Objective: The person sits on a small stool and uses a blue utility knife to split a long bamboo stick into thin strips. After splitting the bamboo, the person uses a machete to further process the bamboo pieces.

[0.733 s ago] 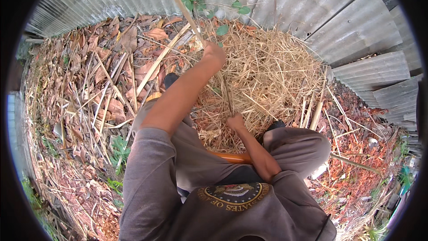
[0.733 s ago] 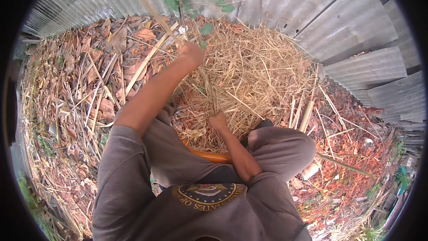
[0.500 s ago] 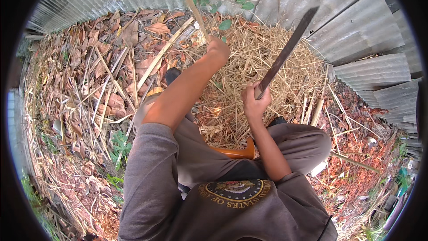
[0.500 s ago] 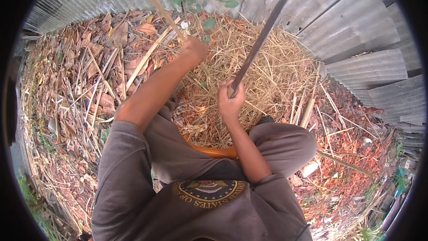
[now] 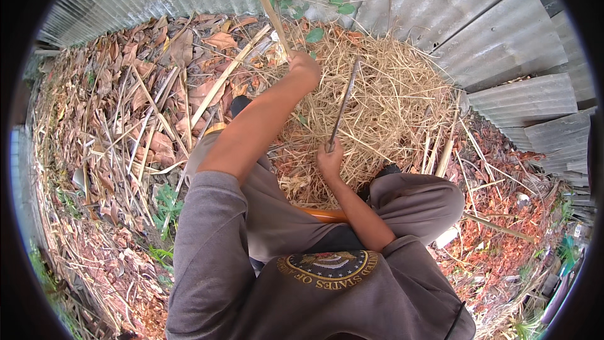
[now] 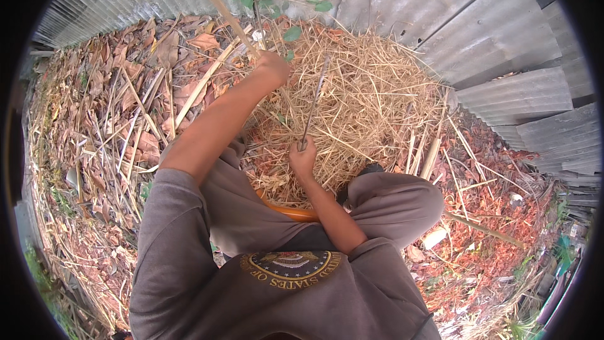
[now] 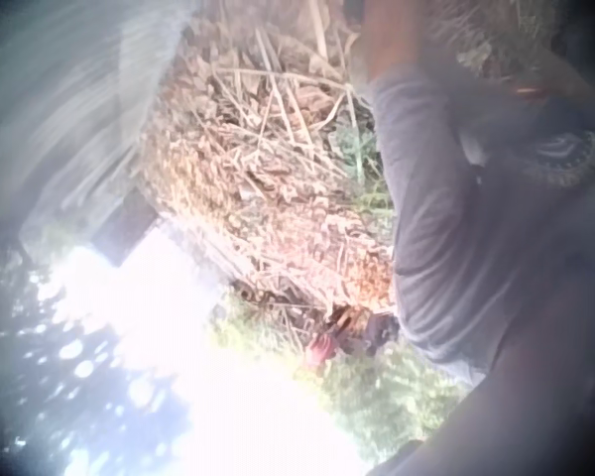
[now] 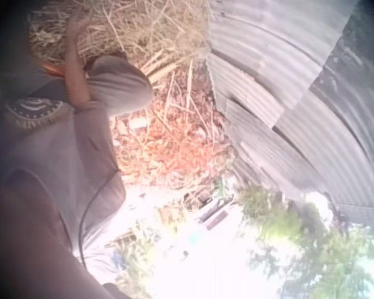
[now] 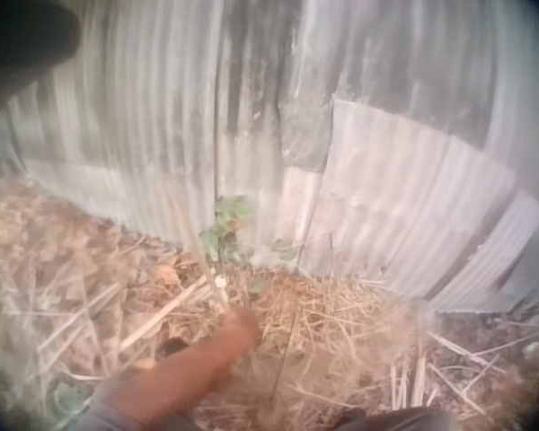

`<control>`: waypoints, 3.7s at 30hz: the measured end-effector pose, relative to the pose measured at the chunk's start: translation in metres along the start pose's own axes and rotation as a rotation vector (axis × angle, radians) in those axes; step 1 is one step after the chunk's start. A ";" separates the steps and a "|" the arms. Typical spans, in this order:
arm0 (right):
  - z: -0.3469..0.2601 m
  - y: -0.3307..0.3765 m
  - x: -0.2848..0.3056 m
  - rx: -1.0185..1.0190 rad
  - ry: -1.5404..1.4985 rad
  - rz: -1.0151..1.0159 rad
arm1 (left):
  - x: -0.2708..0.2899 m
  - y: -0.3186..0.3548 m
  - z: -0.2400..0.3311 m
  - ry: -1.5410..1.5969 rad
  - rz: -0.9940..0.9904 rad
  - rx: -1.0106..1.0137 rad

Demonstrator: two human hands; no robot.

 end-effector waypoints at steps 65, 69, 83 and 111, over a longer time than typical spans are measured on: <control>-0.200 0.030 -0.032 0.519 -0.042 -0.042 | 0.020 0.030 -0.052 0.034 -0.060 0.121; 0.057 0.008 0.020 -0.268 0.457 -0.018 | 0.045 0.045 -0.038 0.112 0.016 0.110; 0.059 -0.007 0.025 -0.157 0.318 -0.054 | 0.057 0.081 -0.035 0.080 -0.008 0.071; 0.008 -0.001 0.004 0.228 0.454 0.038 | 0.046 0.098 -0.041 0.084 -0.034 0.032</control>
Point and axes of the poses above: each hand's wrist, its own y-axis away from the middle knuckle, its own x-axis out of the back of the hand, z = x × y, the point moved 8 cm from there along -y, towards the middle knuckle, and after that the axes turned 10 degrees about -z, right-handed, at the moved point
